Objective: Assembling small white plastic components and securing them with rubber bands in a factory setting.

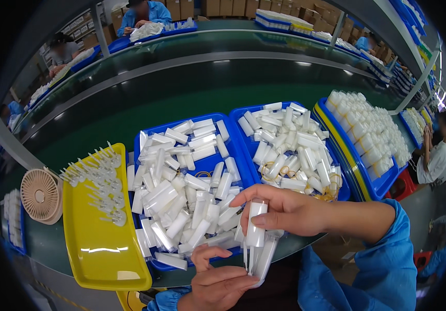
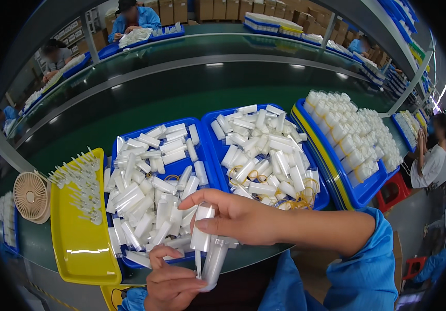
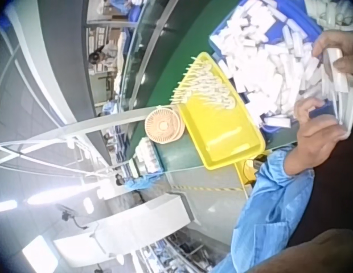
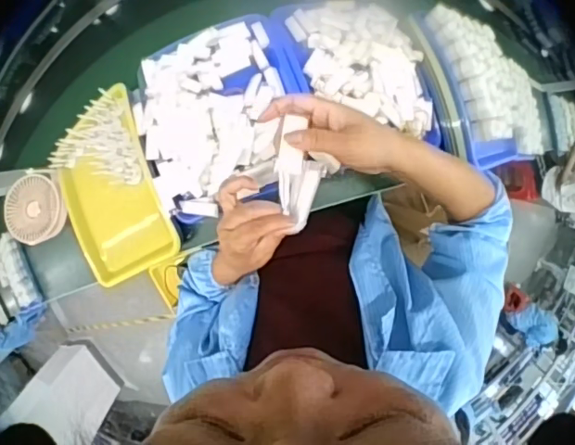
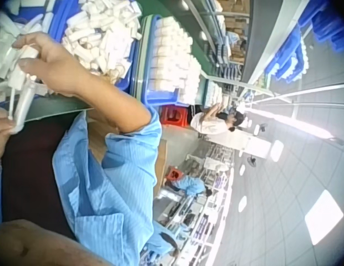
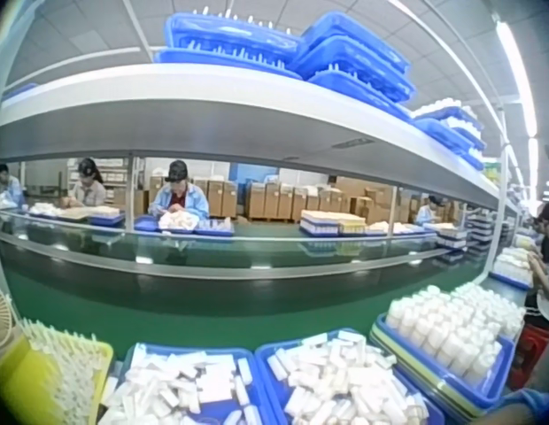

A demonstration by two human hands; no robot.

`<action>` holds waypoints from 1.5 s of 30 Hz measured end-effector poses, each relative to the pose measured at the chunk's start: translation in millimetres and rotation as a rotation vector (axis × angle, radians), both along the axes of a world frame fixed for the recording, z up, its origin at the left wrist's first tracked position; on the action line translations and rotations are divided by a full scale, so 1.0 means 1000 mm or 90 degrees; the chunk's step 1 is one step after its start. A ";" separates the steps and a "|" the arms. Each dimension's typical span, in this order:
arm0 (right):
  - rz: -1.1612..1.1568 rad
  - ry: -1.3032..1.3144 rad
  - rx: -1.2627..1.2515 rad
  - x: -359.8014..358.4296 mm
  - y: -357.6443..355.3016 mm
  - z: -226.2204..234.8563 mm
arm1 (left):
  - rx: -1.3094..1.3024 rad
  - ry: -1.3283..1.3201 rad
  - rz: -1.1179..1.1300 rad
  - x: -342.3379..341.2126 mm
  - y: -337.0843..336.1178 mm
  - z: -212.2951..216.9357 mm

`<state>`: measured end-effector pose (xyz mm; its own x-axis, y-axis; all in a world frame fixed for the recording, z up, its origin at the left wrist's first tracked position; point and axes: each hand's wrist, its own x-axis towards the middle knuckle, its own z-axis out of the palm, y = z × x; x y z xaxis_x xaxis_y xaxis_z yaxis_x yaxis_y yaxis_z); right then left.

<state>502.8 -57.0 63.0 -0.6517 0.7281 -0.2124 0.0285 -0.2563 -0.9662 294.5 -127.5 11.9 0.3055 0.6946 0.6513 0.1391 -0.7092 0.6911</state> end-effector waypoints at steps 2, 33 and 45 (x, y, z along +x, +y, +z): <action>0.029 -0.158 0.295 0.003 -0.002 0.005 | 0.003 0.021 0.003 0.000 0.000 -0.001; 0.108 -0.270 0.445 -0.011 -0.037 0.003 | 0.014 0.105 0.106 -0.007 -0.005 -0.003; 0.189 -0.095 0.305 -0.026 0.009 0.011 | -0.066 -0.018 -0.016 -0.022 -0.001 -0.006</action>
<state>476.9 -48.2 73.6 -0.8308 0.5564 -0.0102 0.1778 0.2481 -0.9523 272.2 -128.1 5.7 0.3054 0.7512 0.5851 0.1018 -0.6367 0.7644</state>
